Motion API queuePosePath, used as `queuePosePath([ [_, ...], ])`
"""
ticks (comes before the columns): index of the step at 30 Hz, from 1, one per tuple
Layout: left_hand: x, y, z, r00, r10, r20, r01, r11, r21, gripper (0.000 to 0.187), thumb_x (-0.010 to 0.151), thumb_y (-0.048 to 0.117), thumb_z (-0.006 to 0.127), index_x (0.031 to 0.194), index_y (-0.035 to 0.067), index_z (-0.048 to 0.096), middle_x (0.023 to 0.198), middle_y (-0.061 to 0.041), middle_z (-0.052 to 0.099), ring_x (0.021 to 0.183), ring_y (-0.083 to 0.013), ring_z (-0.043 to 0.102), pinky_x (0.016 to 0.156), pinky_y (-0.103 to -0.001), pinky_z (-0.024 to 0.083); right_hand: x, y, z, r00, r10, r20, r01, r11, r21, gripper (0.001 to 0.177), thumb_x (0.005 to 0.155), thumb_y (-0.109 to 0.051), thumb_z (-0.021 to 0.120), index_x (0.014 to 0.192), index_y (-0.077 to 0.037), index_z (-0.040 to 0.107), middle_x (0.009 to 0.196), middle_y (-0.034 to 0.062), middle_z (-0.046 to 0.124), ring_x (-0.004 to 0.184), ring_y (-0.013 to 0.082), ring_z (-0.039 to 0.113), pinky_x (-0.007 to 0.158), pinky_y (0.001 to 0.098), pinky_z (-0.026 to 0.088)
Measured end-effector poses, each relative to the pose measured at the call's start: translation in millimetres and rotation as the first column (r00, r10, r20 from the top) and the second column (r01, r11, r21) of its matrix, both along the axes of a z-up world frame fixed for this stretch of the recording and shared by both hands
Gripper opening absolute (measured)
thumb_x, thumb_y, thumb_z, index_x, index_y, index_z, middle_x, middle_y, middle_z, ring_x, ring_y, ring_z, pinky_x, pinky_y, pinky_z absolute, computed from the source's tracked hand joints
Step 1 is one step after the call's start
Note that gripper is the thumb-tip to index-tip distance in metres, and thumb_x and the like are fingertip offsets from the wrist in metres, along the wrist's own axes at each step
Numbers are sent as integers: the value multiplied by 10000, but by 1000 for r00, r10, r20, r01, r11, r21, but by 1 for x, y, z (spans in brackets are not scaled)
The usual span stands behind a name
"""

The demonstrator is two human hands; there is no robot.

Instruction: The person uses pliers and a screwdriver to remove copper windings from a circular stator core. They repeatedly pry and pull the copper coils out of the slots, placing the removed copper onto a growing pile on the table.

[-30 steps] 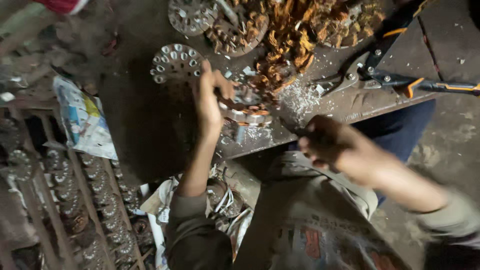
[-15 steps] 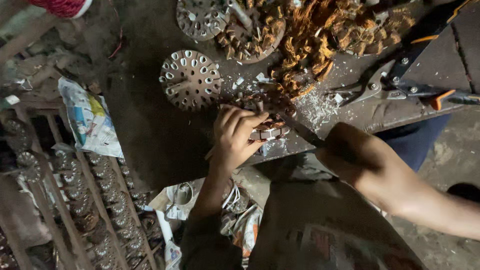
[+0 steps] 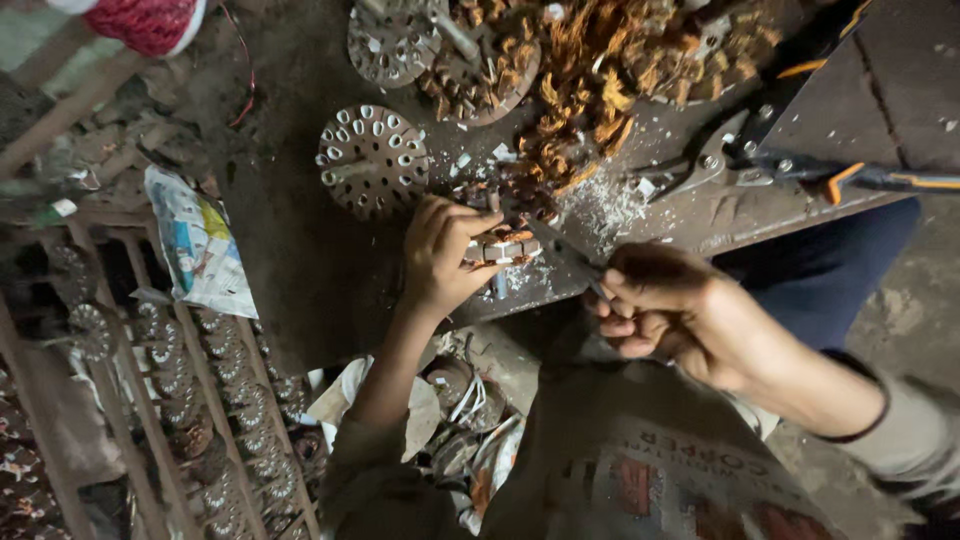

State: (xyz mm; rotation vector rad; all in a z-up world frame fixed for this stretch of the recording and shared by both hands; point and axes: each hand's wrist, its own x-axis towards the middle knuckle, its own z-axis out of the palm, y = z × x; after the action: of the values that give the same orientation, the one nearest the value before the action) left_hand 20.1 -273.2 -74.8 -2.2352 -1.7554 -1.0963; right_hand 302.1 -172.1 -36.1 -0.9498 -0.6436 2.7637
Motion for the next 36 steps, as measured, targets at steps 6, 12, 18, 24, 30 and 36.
queuePosePath([
  [6, 7, 6, 12, 997, -54, -52, 50, 997, -66, 565, 633, 191, 979, 1070, 64, 645, 998, -61, 641, 921, -260, 617, 854, -435, 470, 6, -9, -15, 966, 84, 245, -238, 663, 710, 157, 942, -103, 661, 1000, 3, 561, 822, 157, 611, 658, 214, 574, 558, 323, 450],
  [12, 8, 3, 16, 997, -27, -68, 18, 992, -123, 545, 686, 164, 953, 1111, 90, 618, 1099, -64, 669, 1013, -254, 625, 948, -440, 471, 8, 30, 4, 917, 46, 397, -296, -589, 752, 445, 646, -5, 598, 1078, 87, 542, 955, 206, 610, 768, 313, 641, 667, 360, 579],
  [18, 5, -2, 4, 995, -46, -84, 30, 982, -187, 574, 706, 219, 945, 1115, 88, 565, 1158, -75, 666, 1045, -251, 623, 933, -475, 439, -52, 64, 58, 467, 415, 781, -877, 102, 469, 222, 972, -233, 583, 1087, -56, 654, 906, 132, 665, 741, 227, 630, 640, 394, 559],
  [24, 13, -6, -7, 999, -37, -35, 33, 995, -90, 555, 734, 195, 955, 1116, 94, 565, 1116, -54, 639, 1026, -248, 619, 887, -444, 452, -41, 53, 35, 369, 391, 844, -928, 94, 362, 509, 963, -309, 654, 1422, -225, 450, 981, 49, 686, 805, 204, 630, 681, 336, 543],
  [30, 12, -3, 1, 998, -64, 1, 64, 993, -99, 557, 738, 180, 973, 1103, 90, 563, 1107, -54, 666, 955, -233, 625, 853, -448, 444, -21, 22, 3, 471, 106, 876, -789, -394, 472, 525, 802, -239, 714, 1269, -46, 573, 1020, 130, 630, 859, 272, 690, 718, 388, 604],
  [36, 9, -1, 8, 996, -80, -31, 77, 992, -100, 611, 649, 226, 978, 1076, 98, 561, 1085, -41, 652, 933, -247, 612, 833, -461, 438, -11, 14, -28, 881, -178, 438, -445, -626, 640, 410, 629, -131, 687, 1016, -48, 581, 908, 174, 574, 897, 400, 620, 683, 506, 563],
])
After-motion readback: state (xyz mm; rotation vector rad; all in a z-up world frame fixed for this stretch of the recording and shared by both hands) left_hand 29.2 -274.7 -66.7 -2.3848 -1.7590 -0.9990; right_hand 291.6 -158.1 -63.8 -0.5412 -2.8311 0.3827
